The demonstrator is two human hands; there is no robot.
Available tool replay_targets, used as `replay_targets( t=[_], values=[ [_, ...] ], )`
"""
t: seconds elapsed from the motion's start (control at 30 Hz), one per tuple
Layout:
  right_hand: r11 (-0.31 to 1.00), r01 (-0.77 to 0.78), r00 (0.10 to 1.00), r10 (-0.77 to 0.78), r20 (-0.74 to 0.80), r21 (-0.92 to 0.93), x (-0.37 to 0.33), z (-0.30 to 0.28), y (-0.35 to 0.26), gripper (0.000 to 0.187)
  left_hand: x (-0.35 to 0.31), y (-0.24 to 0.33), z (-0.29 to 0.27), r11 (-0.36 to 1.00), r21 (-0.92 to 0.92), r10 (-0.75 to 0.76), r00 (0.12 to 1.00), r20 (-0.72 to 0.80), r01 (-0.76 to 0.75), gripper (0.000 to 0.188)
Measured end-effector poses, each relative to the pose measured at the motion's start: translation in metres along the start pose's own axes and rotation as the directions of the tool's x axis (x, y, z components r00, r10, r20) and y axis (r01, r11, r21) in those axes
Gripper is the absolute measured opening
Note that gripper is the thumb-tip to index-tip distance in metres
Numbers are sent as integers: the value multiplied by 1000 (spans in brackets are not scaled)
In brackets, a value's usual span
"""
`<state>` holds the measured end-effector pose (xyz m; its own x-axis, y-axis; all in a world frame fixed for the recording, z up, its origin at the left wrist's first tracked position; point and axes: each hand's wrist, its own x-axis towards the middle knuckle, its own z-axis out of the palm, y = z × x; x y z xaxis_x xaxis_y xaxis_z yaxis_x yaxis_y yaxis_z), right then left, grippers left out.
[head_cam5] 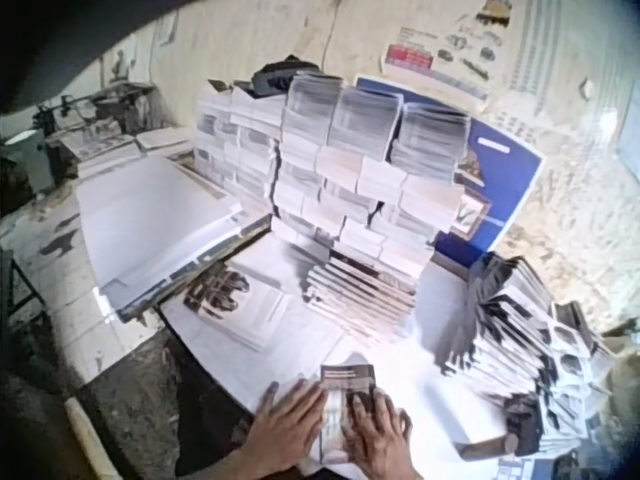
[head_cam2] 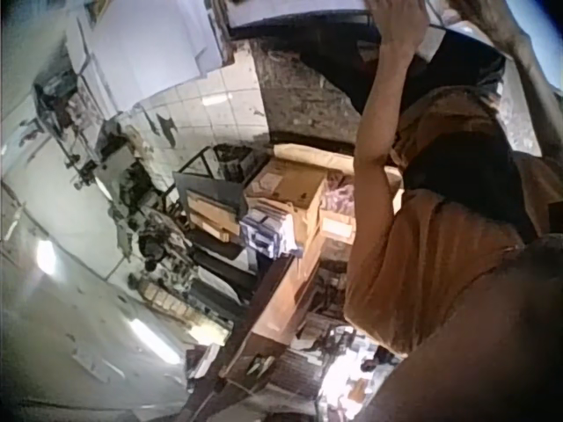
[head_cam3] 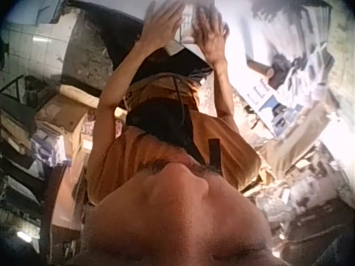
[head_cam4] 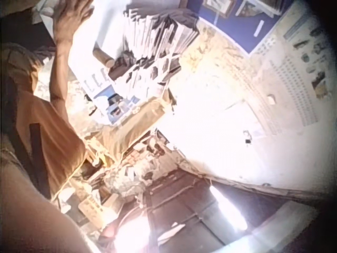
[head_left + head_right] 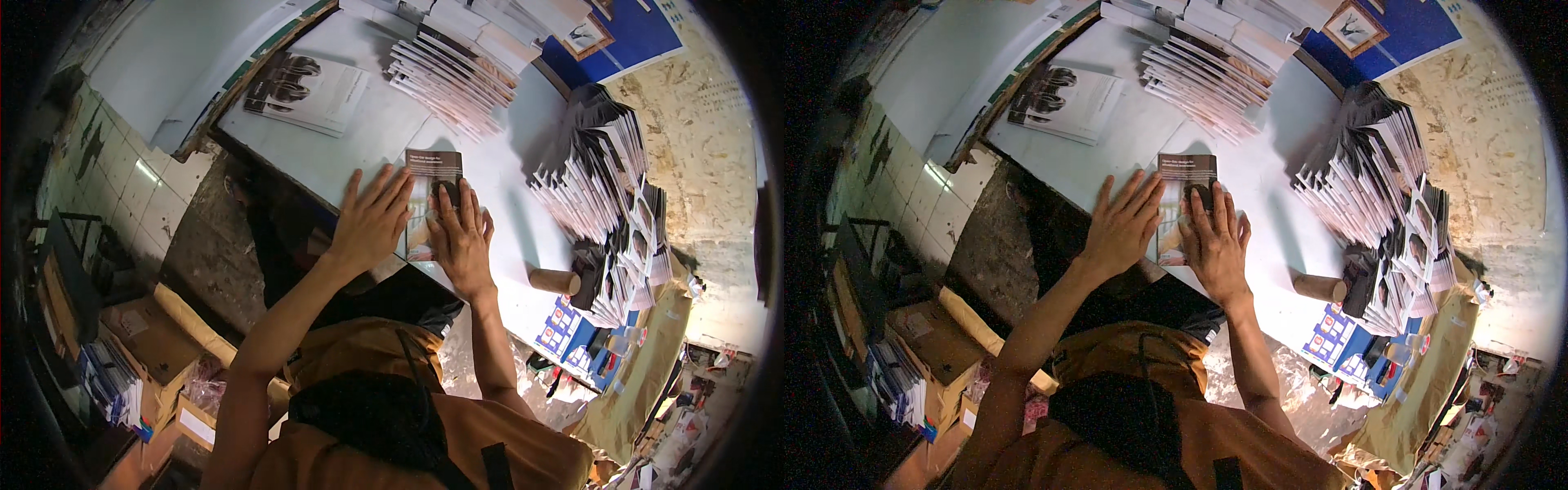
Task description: The person folds printed brochures by hand and applies a stamp to the front cover using a handheld stamp.
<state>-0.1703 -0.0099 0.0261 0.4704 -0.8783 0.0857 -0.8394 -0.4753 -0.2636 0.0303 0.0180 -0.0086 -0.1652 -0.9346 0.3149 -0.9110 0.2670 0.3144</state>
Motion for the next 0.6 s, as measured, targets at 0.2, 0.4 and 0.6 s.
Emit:
replay_targets(
  t=[0.2,0.4,0.6],
  values=[
    [1000,4,1000,-3,20,-29,1,-1,0,58,0,1,0,1000,13,16,999,-36,-15,60],
    [999,22,1000,-22,5,-25,0,2,4,59,0,1,-2,999,32,12,1000,13,-12,63],
    [999,10,1000,-10,12,-44,0,4,1,59,-2,1,-5,1000,22,10,1000,29,-11,62]
  ],
)
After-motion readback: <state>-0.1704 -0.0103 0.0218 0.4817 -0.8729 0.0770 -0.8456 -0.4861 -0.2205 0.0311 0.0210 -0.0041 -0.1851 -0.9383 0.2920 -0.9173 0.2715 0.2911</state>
